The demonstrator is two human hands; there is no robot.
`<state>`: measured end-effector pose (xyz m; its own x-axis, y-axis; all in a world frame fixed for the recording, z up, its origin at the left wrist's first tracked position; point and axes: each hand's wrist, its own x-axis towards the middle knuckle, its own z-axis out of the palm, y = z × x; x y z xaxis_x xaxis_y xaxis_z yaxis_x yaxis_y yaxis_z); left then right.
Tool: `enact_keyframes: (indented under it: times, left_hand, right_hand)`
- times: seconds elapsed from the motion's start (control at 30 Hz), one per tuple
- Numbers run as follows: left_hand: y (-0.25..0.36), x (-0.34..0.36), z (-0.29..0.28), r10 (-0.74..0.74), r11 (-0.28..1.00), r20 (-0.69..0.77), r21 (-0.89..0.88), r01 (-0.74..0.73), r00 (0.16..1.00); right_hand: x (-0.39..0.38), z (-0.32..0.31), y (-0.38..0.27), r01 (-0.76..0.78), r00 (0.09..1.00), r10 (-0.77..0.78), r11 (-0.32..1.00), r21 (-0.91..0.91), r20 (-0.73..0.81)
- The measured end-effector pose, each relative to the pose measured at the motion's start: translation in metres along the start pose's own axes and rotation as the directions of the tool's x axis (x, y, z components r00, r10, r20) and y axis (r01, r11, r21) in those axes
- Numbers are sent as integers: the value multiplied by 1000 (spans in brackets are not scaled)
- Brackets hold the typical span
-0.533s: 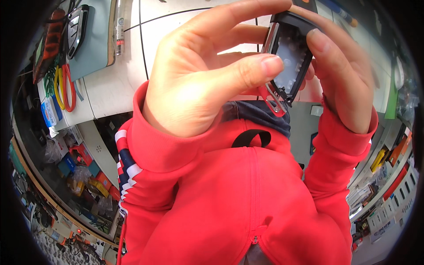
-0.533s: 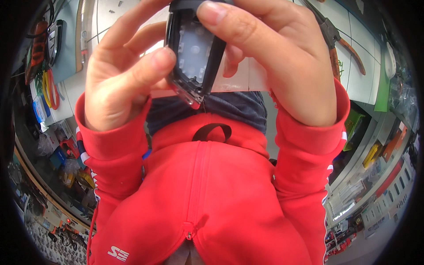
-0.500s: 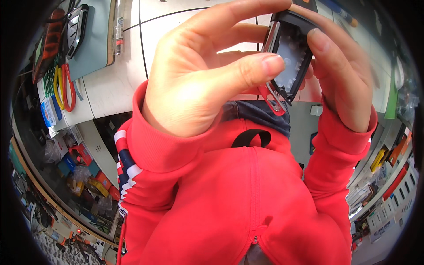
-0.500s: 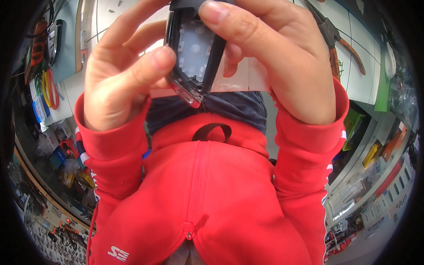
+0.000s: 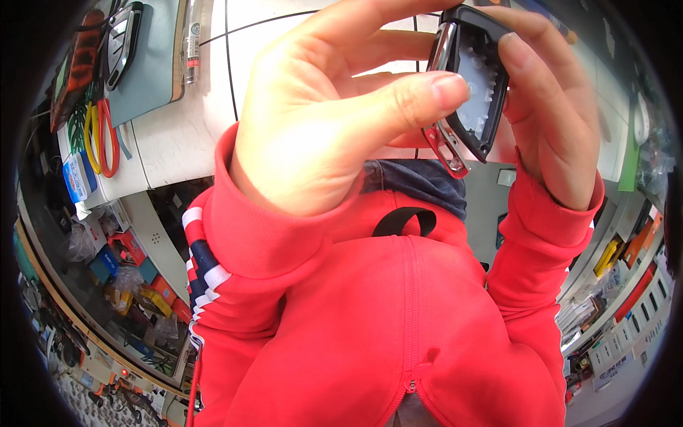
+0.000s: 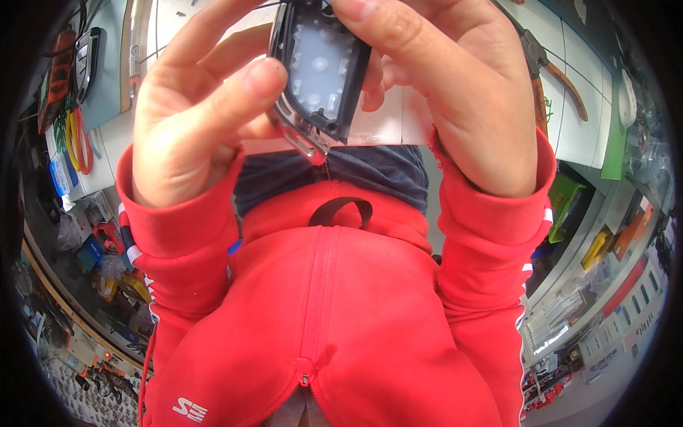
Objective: The person disassembles a car key fob, removes the battery, and uses pliers and a screwdriver to manipulate internal components. They reassemble the fob and test the buttons.
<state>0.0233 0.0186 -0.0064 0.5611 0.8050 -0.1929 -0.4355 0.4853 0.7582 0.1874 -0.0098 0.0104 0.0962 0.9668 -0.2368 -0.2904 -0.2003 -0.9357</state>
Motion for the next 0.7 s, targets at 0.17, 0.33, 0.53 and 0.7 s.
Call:
enact_keyframes:
  times: [0.17,0.33,0.53,0.7]
  left_hand:
    - [-1,2,0,4,1000,12,-2,-4,1000]
    - [-3,7,1,0,1000,20,-12,1,1000]
    - [-3,10,4,-12,1000,13,-13,13,1000]
    - [0,7,6,-10,1000,-20,6,10,1000]
  right_hand:
    - [3,-1,1,-83,996,84,995,51,-25]
    - [4,-1,1,-55,998,57,997,45,-31]
    - [2,8,1,29,991,-39,996,-81,-130]
    - [-1,8,1,133,991,-133,991,-3,-14]
